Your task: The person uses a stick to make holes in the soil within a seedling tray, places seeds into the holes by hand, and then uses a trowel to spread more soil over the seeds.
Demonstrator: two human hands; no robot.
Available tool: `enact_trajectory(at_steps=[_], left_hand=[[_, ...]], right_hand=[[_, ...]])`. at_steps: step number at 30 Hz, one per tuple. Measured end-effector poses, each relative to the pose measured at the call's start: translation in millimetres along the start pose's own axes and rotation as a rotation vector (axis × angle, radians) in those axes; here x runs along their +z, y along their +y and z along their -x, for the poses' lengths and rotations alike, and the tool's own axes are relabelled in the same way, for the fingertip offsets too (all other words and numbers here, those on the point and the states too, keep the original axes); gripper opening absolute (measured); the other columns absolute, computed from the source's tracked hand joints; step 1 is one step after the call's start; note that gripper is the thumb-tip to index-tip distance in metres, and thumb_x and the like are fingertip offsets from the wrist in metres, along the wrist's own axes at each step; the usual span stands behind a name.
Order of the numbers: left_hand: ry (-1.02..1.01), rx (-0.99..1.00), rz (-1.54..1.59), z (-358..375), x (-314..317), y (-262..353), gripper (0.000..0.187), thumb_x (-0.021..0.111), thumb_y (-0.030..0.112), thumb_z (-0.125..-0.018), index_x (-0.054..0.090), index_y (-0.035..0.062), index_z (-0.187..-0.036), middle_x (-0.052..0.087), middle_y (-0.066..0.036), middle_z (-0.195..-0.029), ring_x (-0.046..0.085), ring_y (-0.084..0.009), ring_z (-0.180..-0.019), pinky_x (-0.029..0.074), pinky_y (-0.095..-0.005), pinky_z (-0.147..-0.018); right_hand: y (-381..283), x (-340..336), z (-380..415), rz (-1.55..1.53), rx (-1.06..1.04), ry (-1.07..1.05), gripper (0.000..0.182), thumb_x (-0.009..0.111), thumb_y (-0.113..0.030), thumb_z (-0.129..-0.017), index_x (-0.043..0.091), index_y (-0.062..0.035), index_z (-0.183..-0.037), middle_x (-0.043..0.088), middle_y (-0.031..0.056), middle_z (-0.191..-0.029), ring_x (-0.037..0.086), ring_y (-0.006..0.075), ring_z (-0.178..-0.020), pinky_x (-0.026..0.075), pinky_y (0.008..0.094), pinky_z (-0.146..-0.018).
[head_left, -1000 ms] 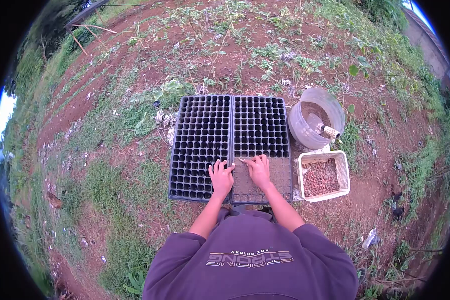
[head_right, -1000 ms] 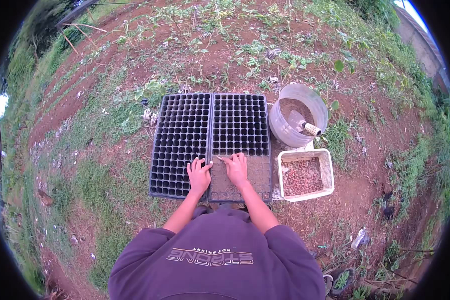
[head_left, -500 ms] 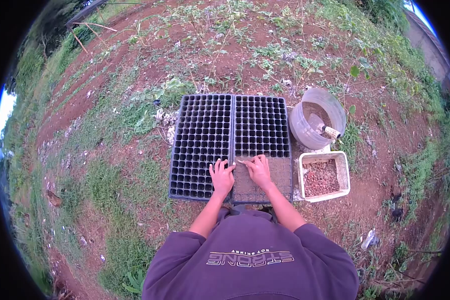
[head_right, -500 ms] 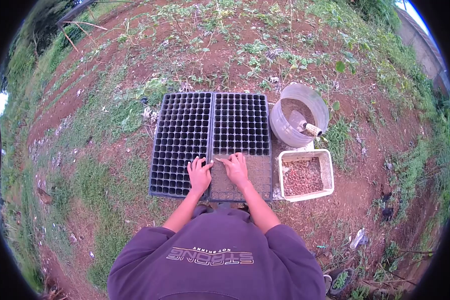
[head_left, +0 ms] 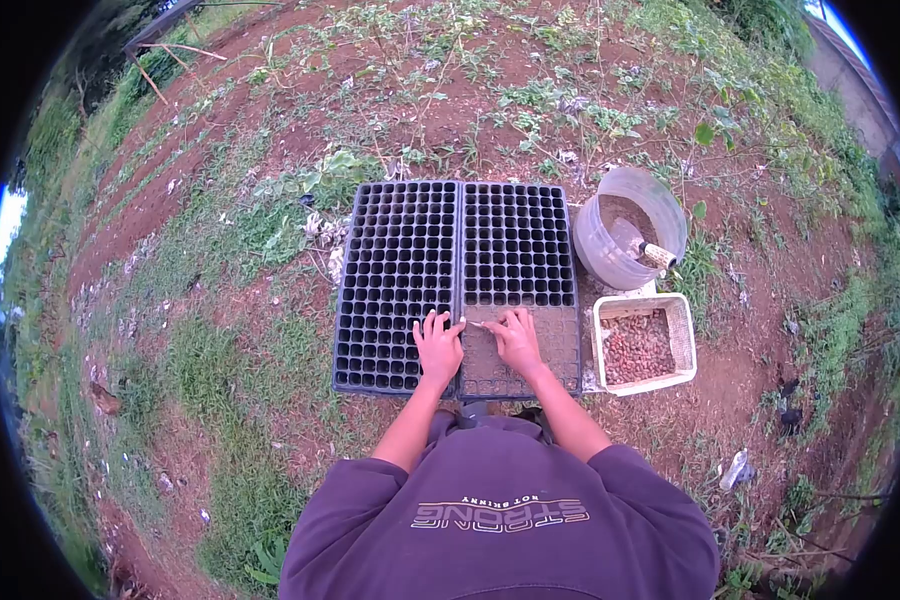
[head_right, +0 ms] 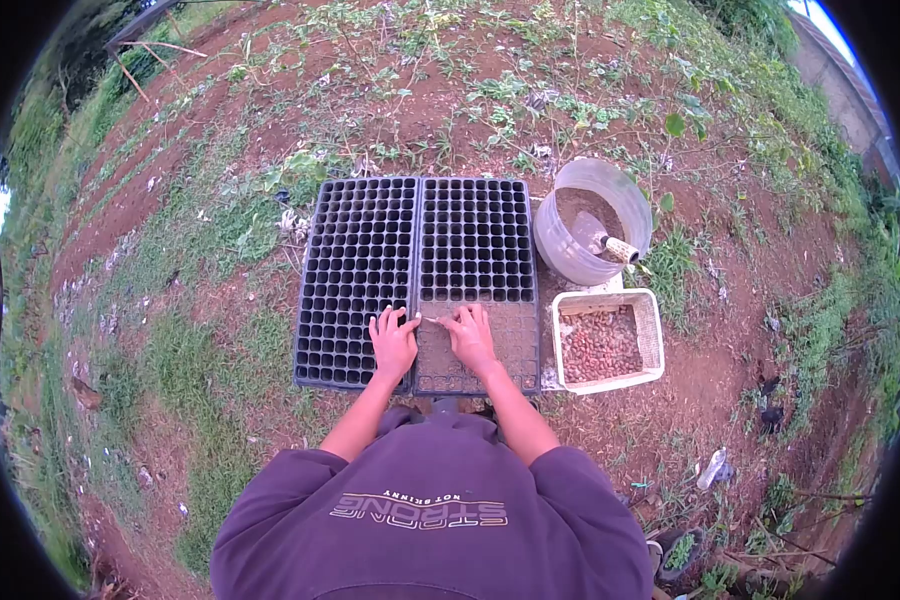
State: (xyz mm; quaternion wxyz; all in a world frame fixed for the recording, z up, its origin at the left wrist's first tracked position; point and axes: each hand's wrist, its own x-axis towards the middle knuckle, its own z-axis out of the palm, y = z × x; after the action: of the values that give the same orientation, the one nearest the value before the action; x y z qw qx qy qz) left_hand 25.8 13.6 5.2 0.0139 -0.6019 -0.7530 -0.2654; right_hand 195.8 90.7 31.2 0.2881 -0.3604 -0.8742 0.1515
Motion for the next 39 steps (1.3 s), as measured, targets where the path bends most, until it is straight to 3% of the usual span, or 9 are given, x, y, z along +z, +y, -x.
enact_trajectory(at_steps=[15, 17, 39], left_hand=[[0.007, 0.004, 0.009, 1.1, 0.9, -1.1, 0.031, 0.063, 0.011, -0.079, 0.073, 0.0194, -0.107, 0.058, -0.008, -0.123, 0.045, -0.0300, -0.126, 0.027, -0.0577, -0.108], [0.001, 0.000, 0.009, 0.8, 1.0, -1.0, 0.030, 0.062, 0.011, -0.079, 0.073, 0.0197, -0.107, 0.058, -0.008, -0.123, 0.045, -0.0300, -0.126, 0.027, -0.0578, -0.108], [0.035, 0.007, 0.028, 0.8, 1.8, -0.6, 0.028, 0.063, 0.010, -0.078, 0.074, 0.0185, -0.103, 0.058, -0.008, -0.121, 0.045, -0.0296, -0.127, 0.026, -0.0567, -0.108]], right_hand=[[-8.9, -0.1, 9.9, 0.210, -0.029, 0.035, 0.036, 0.063, -0.001, -0.071, 0.072, -0.0155, -0.102, 0.055, 0.0052, -0.092, 0.050, 0.0271, -0.098, 0.041, 0.0414, -0.089], [-9.7, -1.8, 9.9, 0.224, -0.055, 0.003, 0.031, 0.059, -0.005, -0.076, 0.071, -0.0156, -0.103, 0.054, 0.0062, -0.092, 0.050, 0.0270, -0.100, 0.040, 0.0413, -0.090], [-11.9, 1.0, 13.7, 0.223, -0.098, 0.034, 0.036, 0.062, -0.004, -0.071, 0.071, -0.0178, -0.103, 0.054, 0.0055, -0.094, 0.051, 0.0278, -0.100, 0.040, 0.0431, -0.092]])
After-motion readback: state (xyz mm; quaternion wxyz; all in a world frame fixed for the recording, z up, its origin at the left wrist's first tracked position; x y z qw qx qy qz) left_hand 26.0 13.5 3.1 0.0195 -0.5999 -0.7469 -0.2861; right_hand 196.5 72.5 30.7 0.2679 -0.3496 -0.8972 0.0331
